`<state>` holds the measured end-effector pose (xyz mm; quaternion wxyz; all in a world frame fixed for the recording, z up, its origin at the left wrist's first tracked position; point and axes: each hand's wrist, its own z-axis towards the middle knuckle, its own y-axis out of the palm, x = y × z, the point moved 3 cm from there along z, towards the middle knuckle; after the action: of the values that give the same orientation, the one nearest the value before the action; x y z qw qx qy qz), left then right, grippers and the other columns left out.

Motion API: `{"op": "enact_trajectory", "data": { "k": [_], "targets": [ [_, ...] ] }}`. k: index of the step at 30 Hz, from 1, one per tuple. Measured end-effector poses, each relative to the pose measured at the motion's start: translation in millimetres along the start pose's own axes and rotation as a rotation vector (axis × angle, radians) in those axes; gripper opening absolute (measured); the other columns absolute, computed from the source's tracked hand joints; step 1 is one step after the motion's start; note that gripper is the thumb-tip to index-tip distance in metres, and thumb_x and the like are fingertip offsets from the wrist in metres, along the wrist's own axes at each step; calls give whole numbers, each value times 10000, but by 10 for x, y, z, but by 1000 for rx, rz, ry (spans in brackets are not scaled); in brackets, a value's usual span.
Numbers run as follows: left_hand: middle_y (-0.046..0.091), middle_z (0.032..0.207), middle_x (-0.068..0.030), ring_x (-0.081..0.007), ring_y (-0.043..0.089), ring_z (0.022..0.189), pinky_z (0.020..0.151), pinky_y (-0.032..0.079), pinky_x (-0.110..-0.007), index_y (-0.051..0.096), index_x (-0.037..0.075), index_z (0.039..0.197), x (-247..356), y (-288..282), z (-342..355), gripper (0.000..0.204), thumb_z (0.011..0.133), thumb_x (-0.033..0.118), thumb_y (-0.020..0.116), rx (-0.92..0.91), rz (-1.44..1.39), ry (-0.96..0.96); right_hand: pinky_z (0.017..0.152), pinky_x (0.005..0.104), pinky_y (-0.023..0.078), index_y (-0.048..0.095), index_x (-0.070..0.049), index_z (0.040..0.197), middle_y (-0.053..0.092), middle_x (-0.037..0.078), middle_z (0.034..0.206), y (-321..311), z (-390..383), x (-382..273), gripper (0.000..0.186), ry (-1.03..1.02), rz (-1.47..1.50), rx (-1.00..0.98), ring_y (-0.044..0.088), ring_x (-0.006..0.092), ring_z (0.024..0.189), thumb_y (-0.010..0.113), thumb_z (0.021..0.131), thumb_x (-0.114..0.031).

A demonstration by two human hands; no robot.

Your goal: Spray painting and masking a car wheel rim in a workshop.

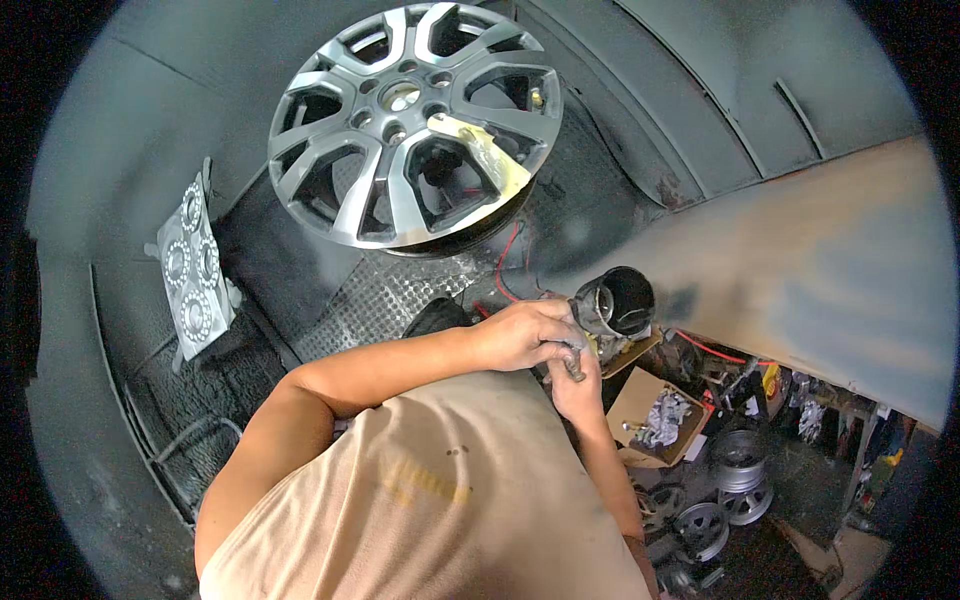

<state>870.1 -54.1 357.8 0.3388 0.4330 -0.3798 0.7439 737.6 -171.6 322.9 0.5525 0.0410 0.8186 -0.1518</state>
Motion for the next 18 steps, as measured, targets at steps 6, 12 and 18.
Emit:
{"op": "enact_trajectory", "data": {
  "k": [6, 12, 18],
  "targets": [
    [635, 994, -131, -335, 634, 972, 837, 523, -426, 711, 57, 1114, 104, -191, 282, 305, 824, 129, 774, -85, -36, 25, 682, 339, 541, 583, 29, 1259, 681, 134, 1006, 5, 65, -174, 345, -124, -165, 297, 674, 220, 781, 610, 943, -106],
    [657, 1065, -152, -344, 651, 1012, 877, 530, -444, 668, 44, 1211, 427, -817, 190, 381, 867, 181, 762, -552, -345, -5, 1015, 425, 469, 518, 90, 1372, 654, 261, 1259, 236, 73, -453, 494, 24, -123, 620, 638, 329, 1158, 650, 977, -176],
    [681, 1219, -150, -345, 651, 1113, 959, 518, -437, 678, 51, 1255, 559, -2030, -184, 415, 893, 233, 764, -781, -540, -32, 827, 289, 520, 579, 11, 1308, 697, 66, 1069, 687, 85, -1054, 371, 76, 140, 745, 634, 133, 954, 646, 999, -184]
  ]
}}
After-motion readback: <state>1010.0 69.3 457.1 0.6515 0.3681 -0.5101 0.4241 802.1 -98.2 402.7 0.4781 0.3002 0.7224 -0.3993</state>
